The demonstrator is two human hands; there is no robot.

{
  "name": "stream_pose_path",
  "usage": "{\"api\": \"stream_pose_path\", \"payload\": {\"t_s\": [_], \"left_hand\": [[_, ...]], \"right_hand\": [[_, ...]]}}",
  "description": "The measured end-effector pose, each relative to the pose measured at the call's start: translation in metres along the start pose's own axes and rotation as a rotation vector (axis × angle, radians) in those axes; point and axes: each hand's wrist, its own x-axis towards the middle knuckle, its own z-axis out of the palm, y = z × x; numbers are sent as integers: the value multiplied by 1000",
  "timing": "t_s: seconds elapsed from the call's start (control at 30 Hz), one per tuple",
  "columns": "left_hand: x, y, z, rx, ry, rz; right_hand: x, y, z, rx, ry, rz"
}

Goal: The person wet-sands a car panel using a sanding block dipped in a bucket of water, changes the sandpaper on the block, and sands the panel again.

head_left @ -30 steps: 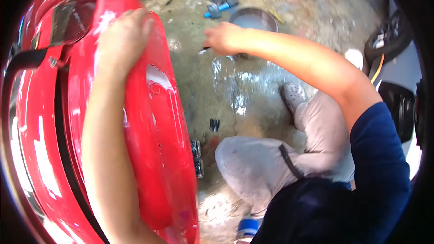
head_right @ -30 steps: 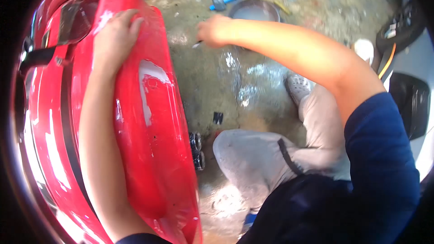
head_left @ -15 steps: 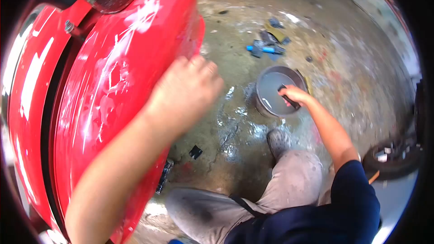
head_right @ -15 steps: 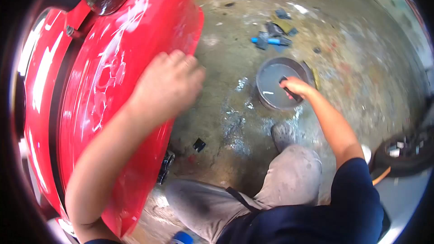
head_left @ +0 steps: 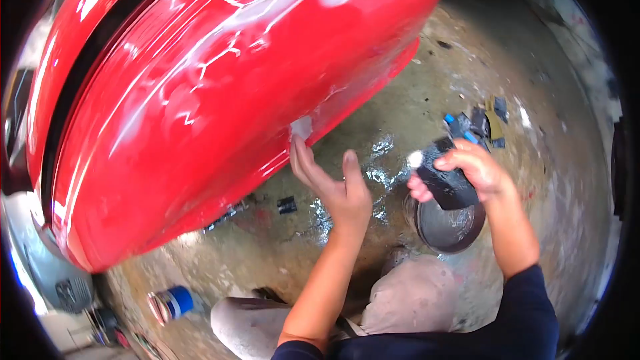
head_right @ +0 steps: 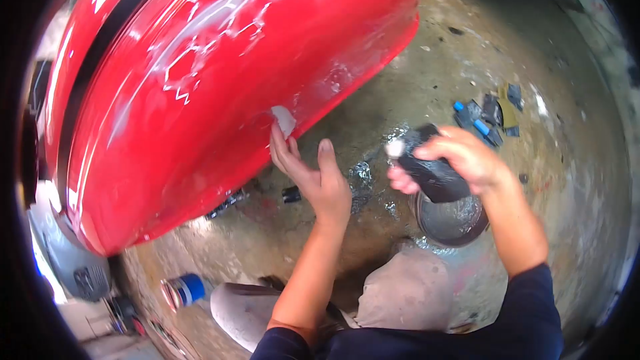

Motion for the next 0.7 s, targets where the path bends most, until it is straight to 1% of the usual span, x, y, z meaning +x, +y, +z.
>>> {"api": "stream_pose_path", "payload": {"t_s": [0.03,0.07,0.1,0.13,0.2,0.23,0.27,0.3,0.4,0.43,0.47,0.53,0.6,0.67,0.7], "left_hand": [[13,10,4,3,41,39],[23,15,7,10,76,77],[29,16,14,-170,95,28],[35,22,22,-277,123,28],[44,33,38,-262,175,78],[43,30,47,-189,182,57],[38,21,58,-116,191,-28],[36,18,65,-44,194,-113],[37,1,46,16,80,-10],[33,-11,43,68,89,71],[26,-22,38,78,51,73],[18,-37,30,81,-28,85],[9,-47,21,147,-79,71],[4,-53,12,208,-112,59],[0,-52,7,237,-126,52]], "right_hand": [[11,-35,38,-149,-79,-54],[21,-65,64,-454,-216,-140],[24,-80,101,-611,-129,-332],[29,-100,121,-1023,-158,-711],[34,-115,142,-1466,-38,-949],[37,-122,152,-1667,59,-1074],[38,-119,161,-1630,246,-1082],[40,-128,147,-2103,178,-1361],[35,-105,139,-1639,211,-950],[32,-96,132,-1600,194,-670],[27,-89,122,-1546,188,-398],[22,-50,86,-1459,212,-199],[20,2,13,-1466,207,-93],[14,45,-32,-1602,188,312],[10,78,-68,-1531,208,438]]}}
